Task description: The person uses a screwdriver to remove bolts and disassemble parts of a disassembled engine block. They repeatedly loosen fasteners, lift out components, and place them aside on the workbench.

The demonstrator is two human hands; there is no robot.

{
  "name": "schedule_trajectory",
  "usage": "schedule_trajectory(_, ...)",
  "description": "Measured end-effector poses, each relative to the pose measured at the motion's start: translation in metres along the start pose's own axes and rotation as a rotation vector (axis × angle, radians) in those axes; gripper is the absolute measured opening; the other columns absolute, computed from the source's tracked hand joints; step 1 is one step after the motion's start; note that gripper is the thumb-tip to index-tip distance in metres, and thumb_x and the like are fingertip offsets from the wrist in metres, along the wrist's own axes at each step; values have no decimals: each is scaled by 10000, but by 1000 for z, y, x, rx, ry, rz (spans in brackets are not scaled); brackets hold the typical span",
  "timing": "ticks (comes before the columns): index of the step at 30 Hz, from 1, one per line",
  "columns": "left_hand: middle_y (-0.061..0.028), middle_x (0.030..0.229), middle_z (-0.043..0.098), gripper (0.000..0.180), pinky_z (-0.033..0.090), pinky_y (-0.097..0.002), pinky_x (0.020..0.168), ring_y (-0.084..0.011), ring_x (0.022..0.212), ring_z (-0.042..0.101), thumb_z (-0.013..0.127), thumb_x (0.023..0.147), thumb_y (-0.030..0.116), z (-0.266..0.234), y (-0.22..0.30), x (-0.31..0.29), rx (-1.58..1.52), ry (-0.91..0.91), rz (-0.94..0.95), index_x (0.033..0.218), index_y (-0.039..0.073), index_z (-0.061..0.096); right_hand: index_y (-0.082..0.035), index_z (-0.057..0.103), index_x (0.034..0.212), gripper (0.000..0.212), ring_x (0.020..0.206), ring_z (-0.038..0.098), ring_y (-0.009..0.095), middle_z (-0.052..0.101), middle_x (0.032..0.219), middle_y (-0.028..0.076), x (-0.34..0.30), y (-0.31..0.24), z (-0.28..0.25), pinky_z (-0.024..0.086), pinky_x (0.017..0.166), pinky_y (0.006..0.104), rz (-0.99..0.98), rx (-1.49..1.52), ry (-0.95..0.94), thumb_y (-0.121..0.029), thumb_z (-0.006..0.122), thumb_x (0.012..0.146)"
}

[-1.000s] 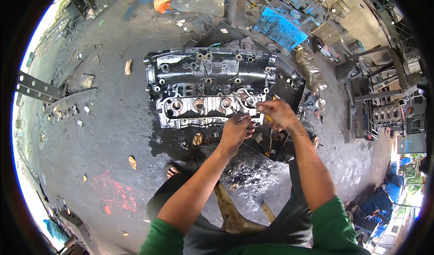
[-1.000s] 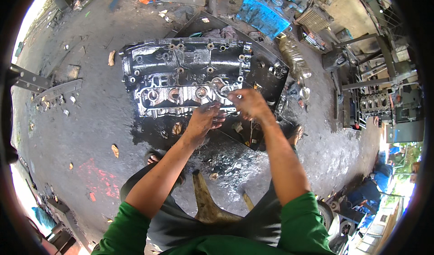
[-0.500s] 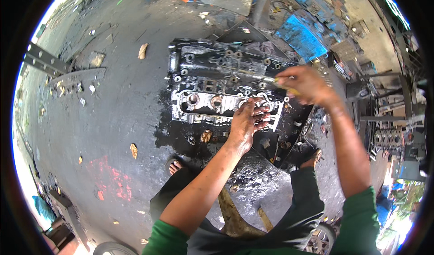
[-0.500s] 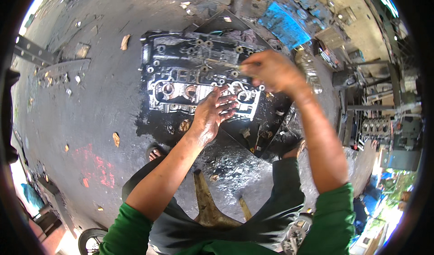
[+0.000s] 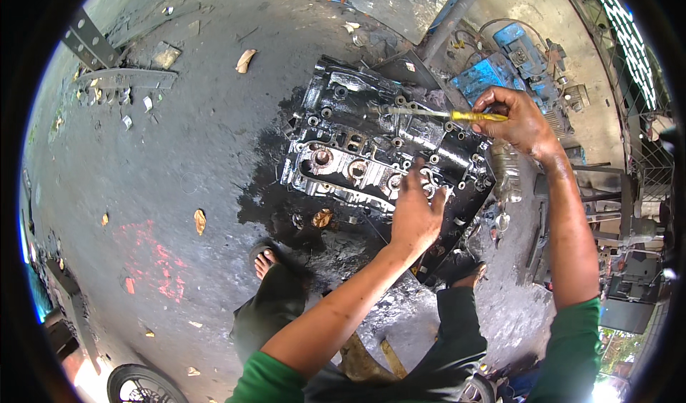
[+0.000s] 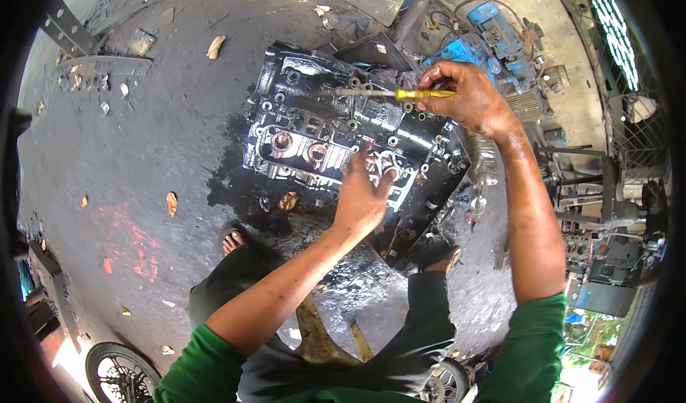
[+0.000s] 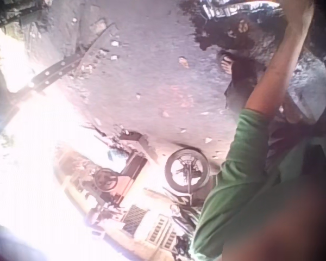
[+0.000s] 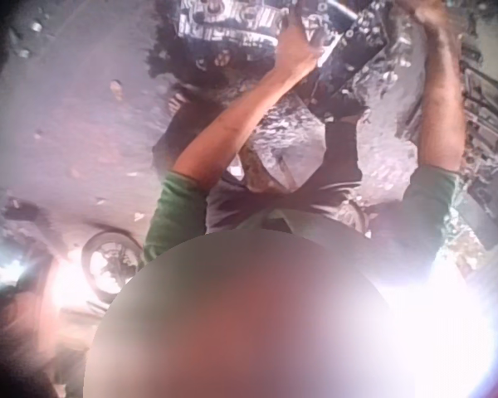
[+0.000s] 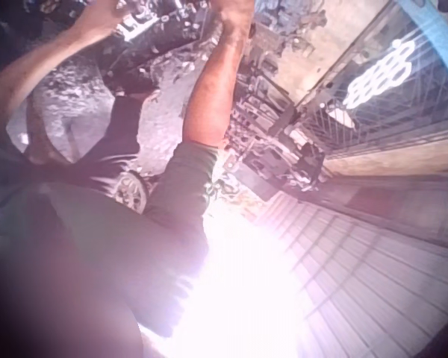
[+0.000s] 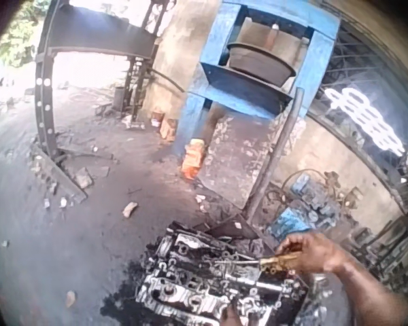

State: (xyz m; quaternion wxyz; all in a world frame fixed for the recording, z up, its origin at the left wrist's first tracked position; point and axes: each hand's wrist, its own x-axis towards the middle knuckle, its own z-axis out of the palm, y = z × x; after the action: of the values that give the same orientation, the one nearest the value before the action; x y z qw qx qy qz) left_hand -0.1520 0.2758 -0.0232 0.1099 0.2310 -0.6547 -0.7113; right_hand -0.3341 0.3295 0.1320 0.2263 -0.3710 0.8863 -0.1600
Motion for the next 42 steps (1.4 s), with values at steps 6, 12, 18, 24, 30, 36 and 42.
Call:
schedule_trajectory(6, -270, 1343, 446, 568, 409, -425, 1063, -392, 1256, 478, 625, 900, 73, -58, 13, 41, 142, 417, 348, 1402, 1, 369, -30, 606, 1096, 290, 948, 598, 113, 638, 1053, 41, 3, -16, 0, 494, 858, 264, -11, 360, 96, 5, 698, 823)
schedule_trajectory(12, -335, 1477, 259, 692, 339, -476, 1126, -486, 1385, 280, 540, 948, 139, -10, 1, 14, 137, 146, 310, 1497, -38, 157, -70, 505, 1137, 283, 752, 618, 163, 634, 897, 85, 38, -37, 104, 523, 689, 299, -200, 1035, 385, -171, 641, 910)
schedule_trajectory(18, -348, 1422, 340, 567, 333, -501, 1120, -457, 1384, 315, 532, 908, 137, 8, -25, -26, 715, -64, 204, 1402, -52, 325, -107, 469, 926, 266, 417, 350, 87, 402, 599, -12, 114, -50, 116, 318, 384, 254, -95, 1224, 482, -292, 660, 920)
schedule_trajectory(24, -232, 1143, 636, 373, 580, -440, 704, -330, 1066, 652, 579, 868, 171, 16, -59, -38, 829, -864, -128, 1183, -26, 553, -101, 489, 792, 282, 391, 373, 74, 428, 546, -25, 159, -58, 110, 302, 356, 267, -154, 905, 601, -229, 723, 884)
schedule_trajectory(30, -157, 953, 693, 339, 569, -368, 557, -266, 701, 706, 604, 833, 134, 9, -72, -44, 901, -572, 116, 1136, -17, 574, -95, 486, 793, 223, 384, 334, 78, 416, 536, -18, 171, -48, 99, 275, 352, 257, -268, 1062, 570, -165, 677, 885)
schedule_trajectory(36, -177, 1001, 696, 336, 584, -381, 584, -300, 789, 718, 598, 835, 127, 10, -72, -42, 850, -574, 81, 1140, -14, 580, -94, 498, 793, 221, 403, 366, 76, 434, 561, -20, 151, -57, 87, 278, 349, 262, -194, 933, 669, -176, 682, 885)
schedule_trajectory(42, -209, 1106, 671, 339, 591, -376, 619, -315, 882, 713, 584, 850, 127, 7, -72, -42, 1011, -492, 246, 1159, -14, 594, -90, 512, 809, 215, 391, 368, 97, 413, 534, -11, 170, -69, 95, 294, 349, 272, -320, 1068, 539, -237, 633, 910)
